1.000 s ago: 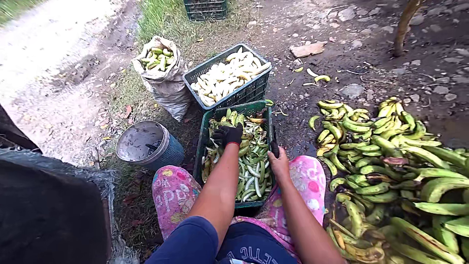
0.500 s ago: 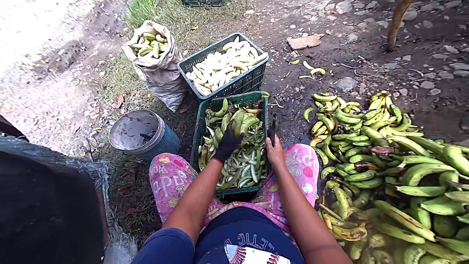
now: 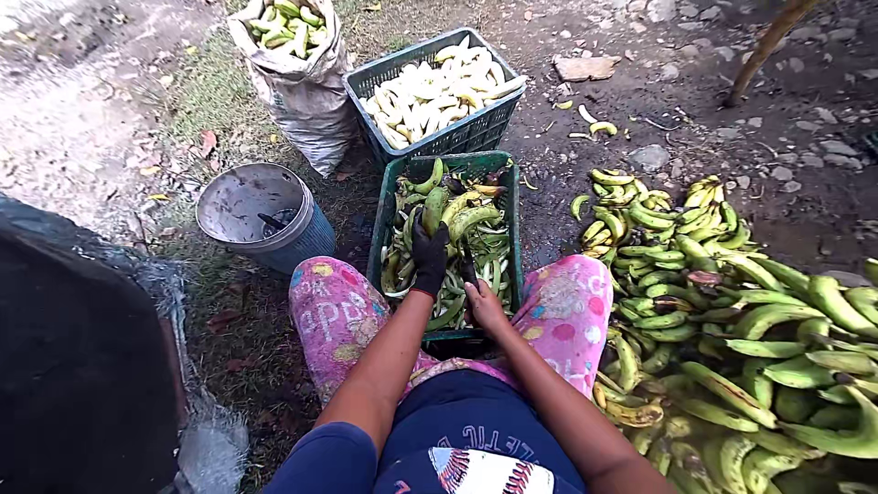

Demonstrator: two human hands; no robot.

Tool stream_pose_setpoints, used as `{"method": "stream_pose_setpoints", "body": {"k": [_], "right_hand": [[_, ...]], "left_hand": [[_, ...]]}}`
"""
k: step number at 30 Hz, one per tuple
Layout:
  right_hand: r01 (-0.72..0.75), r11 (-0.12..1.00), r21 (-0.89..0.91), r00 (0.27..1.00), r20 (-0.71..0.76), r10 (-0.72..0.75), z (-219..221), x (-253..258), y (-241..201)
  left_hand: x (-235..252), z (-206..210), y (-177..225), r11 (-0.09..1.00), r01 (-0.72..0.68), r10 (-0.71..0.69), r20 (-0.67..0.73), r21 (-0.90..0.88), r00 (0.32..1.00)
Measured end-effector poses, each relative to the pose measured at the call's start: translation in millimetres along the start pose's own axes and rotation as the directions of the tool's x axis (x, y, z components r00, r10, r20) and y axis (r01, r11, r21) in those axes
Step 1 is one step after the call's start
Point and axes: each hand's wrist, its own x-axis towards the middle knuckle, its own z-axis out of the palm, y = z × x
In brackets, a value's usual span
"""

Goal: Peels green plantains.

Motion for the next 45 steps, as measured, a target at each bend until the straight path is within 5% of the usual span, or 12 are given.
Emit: {"method": "stream_pose_setpoints", "body": {"k": [4, 11, 17, 24, 30, 35, 40, 42, 45], "right_hand": [[0.039, 0.998, 0.047, 0.997, -0.061, -0.036, -1, 18, -11], [0.008, 0.999, 0.053, 0.996, -0.089, -0.003, -5, 28, -9], [-0.041, 0.999, -0.008, 0.997, -0.073, 0.040, 2, 38, -8], [-0.030, 1.000, 0.004, 0.999, -0.040, 0.030, 0, 62, -9], [0.003, 0.999, -0.046, 1.000, -0.015, -0.004, 0, 74, -14], [0.001, 1.000, -0.019, 1.000, -0.018, -0.001, -3, 70, -16], [0.267, 0.924, -0.273, 0.954, -0.064, -0.294, -26, 22, -31], [0.423, 0.818, -0.389, 0.891, 0.017, -0.453, -34, 11, -36], [0.582, 0.581, -0.569, 0.760, 0.125, -0.638, -37, -5, -51]], "left_hand": [[12, 18, 6, 0.995, 0.016, -0.014, 0.019, -0.097, 1.000], [3, 22, -12, 0.999, 0.038, -0.038, 0.020, 0.018, 0.999], [6, 29, 0, 0.990, 0.000, -0.002, -0.013, -0.139, 1.000], [2, 16, -10, 0.996, 0.084, -0.084, 0.006, -0.018, 0.996], [7, 18, -2, 0.991, 0.033, -0.039, -0.037, -0.127, 0.999], [16, -4, -9, 0.859, 0.153, -0.166, 0.018, -0.488, 0.986], [5, -58, 34, 0.883, 0.274, -0.185, 0.255, -0.381, 0.949], [3, -77, 39, 0.918, 0.291, -0.168, 0.399, -0.271, 0.901], [4, -69, 72, 0.904, 0.324, -0.182, 0.434, -0.280, 0.882]]}}
